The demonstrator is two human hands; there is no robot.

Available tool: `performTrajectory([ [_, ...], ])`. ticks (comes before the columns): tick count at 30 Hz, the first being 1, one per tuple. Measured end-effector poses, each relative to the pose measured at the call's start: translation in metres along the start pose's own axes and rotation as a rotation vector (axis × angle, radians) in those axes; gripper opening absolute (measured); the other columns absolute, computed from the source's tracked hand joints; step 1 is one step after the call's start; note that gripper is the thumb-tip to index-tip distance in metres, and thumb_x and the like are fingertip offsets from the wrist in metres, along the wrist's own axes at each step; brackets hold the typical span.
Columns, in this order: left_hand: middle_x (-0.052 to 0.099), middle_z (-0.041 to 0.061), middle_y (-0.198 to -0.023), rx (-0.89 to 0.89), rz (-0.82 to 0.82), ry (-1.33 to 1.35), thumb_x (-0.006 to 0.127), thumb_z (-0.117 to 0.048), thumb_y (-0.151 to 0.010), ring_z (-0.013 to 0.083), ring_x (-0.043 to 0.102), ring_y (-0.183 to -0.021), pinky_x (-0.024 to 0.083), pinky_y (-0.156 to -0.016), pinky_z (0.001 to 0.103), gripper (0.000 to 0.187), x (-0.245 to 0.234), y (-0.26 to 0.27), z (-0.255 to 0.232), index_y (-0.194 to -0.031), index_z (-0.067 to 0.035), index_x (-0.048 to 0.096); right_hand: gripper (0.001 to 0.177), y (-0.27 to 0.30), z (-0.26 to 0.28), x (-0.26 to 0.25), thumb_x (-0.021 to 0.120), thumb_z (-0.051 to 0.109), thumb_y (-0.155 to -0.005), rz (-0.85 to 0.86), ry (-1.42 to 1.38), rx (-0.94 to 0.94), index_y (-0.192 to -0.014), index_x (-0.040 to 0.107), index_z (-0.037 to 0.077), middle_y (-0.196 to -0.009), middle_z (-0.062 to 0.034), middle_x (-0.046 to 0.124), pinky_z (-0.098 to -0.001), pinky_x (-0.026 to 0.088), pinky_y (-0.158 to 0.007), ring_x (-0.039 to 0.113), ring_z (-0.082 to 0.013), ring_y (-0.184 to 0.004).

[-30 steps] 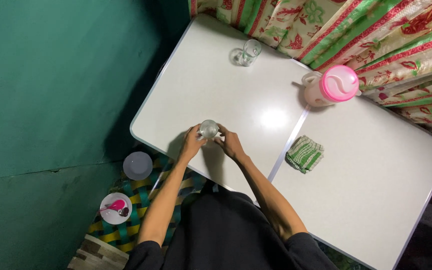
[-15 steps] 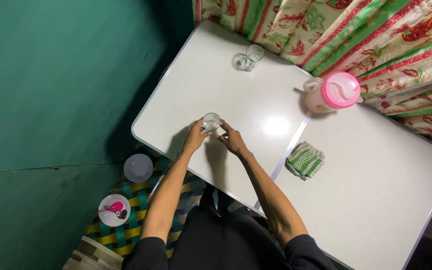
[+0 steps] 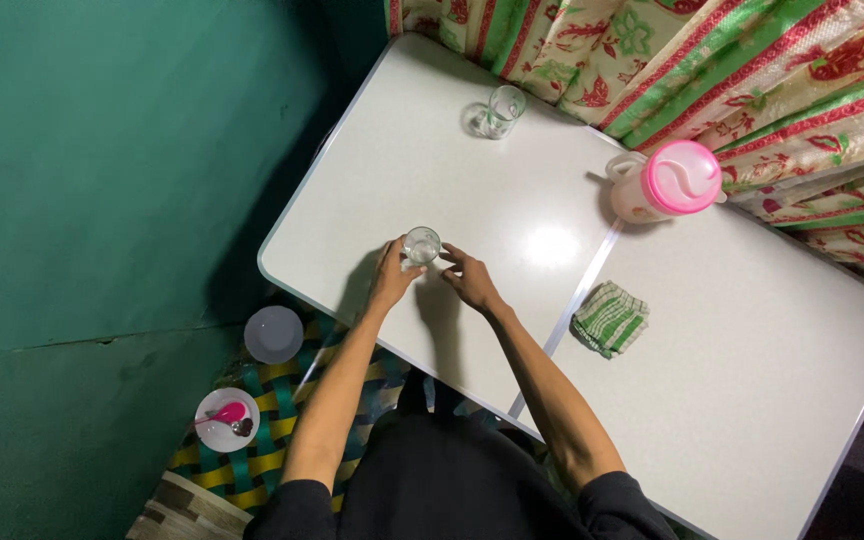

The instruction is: The person wipes two clear drinking glasses with a green and white striped cloth on a white table. They handle one glass at a time, rotating it while wiping the exterior, then place it back on the table. A pink-lidded pitcher and another glass remain on the table throughout.

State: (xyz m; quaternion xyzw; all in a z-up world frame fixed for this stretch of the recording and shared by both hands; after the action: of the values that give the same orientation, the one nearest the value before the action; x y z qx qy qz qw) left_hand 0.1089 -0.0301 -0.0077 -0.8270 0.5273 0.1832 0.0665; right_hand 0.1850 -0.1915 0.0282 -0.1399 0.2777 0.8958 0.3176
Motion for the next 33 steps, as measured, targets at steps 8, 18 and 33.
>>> performTrajectory([
  [8,0.059,0.018,-0.12,0.016,0.031,-0.049,0.092,-0.005,-0.064,0.0404,0.064,-0.108,0.059,-0.087,0.043,0.076,0.007,-0.013,0.031,-0.132,-0.003,0.058,0.049,-0.065,-0.045,-0.093,0.068,0.015,-0.093,-0.352,0.035,-0.02,-0.14,0.058,0.006,-0.123,-0.0224,0.07,-0.051,0.055,-0.092,0.069,-0.0416,-0.109],
  [18,0.067,0.004,-0.111,0.097,0.113,-0.011,0.092,-0.001,-0.059,0.0276,0.069,-0.103,0.059,-0.085,0.036,0.065,0.001,-0.031,0.013,-0.119,-0.011,0.068,0.078,-0.13,0.046,-0.2,0.088,0.018,-0.081,-0.653,0.259,-0.014,-0.145,0.047,-0.001,-0.135,-0.0264,0.054,-0.053,0.037,-0.117,0.052,-0.0482,-0.129],
  [33,0.056,0.018,-0.135,0.077,0.335,-0.09,0.083,0.007,-0.061,0.0412,0.053,-0.123,0.043,-0.106,0.049,0.091,-0.011,-0.065,-0.003,-0.145,-0.009,0.052,0.091,-0.195,0.009,-0.217,0.094,0.028,-0.072,-0.594,0.385,0.03,-0.145,0.043,0.011,-0.131,-0.0128,0.055,-0.0564,0.044,-0.111,0.052,-0.0397,-0.127],
])
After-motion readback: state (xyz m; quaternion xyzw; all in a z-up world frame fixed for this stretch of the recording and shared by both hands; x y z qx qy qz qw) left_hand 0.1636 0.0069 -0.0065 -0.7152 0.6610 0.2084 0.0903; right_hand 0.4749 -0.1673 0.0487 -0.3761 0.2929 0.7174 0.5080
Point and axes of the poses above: each hand's wrist, its own y-axis away from the middle knuckle, its own x-axis out of the palm, z = x × y, the point moved 7 cm from there along -y, towards the middle knuckle
